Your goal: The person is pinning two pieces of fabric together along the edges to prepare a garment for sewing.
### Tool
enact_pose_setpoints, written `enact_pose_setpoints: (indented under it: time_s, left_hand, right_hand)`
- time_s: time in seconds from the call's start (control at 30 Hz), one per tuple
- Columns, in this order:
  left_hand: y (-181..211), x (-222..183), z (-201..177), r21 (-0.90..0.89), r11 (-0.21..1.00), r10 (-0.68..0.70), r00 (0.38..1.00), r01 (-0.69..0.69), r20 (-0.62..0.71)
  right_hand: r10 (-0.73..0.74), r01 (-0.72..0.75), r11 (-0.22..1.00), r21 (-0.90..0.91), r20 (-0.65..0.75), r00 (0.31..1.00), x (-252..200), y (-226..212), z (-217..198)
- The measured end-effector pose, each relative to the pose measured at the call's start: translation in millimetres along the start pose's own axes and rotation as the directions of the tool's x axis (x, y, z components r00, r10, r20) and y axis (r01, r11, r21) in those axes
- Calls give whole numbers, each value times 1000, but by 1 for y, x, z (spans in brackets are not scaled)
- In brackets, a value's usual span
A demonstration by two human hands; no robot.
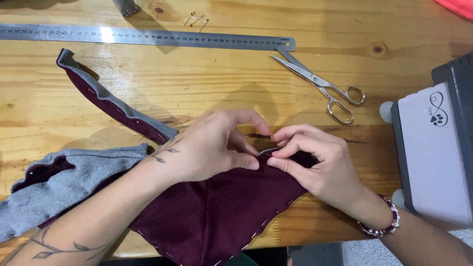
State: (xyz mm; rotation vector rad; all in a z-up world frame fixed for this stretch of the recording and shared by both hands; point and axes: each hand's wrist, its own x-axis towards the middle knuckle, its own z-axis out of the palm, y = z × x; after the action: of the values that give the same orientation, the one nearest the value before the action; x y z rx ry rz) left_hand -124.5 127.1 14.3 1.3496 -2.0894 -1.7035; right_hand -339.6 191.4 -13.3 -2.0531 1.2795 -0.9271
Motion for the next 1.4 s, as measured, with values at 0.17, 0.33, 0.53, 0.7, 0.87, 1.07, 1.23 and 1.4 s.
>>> enact_pose_setpoints:
  time_s: [0.17,0.33,0.53,0.7,0.87,1.07,1.23,1.4]
  left_hand:
    - [7,-1,-10,21,993,-115,993,115,22]
    - [-6,5,-4,118,991,65,998,-66,19]
    - [-15,8,2,128,960,242,968,-249,66]
    - [-24,12,6,48,926,373,927,-375,46]
    - [-24,14,9,36,936,349,936,-351,49]
    - [-24,13,4,3,955,294,953,-295,78]
    - [-26,13,0,48,949,304,943,-313,136]
    - [-22,6,0,99,946,300,949,-309,96]
  right_hand:
    - [74,-75,995,67,18,997,-2,2,0]
    - [72,-73,983,167,9,997,-5,4,1]
    - [100,-100,949,300,17,995,-5,5,1]
    - [163,-166,946,277,35,986,-6,11,1]
    - [97,-106,964,246,47,994,-4,11,-1]
    - [-23,6,980,201,83,996,-3,18,-3]
    - [77,-93,979,183,94,993,18,-7,-16]
    - [173,-173,985,-2,48,984,44,-36,-16]
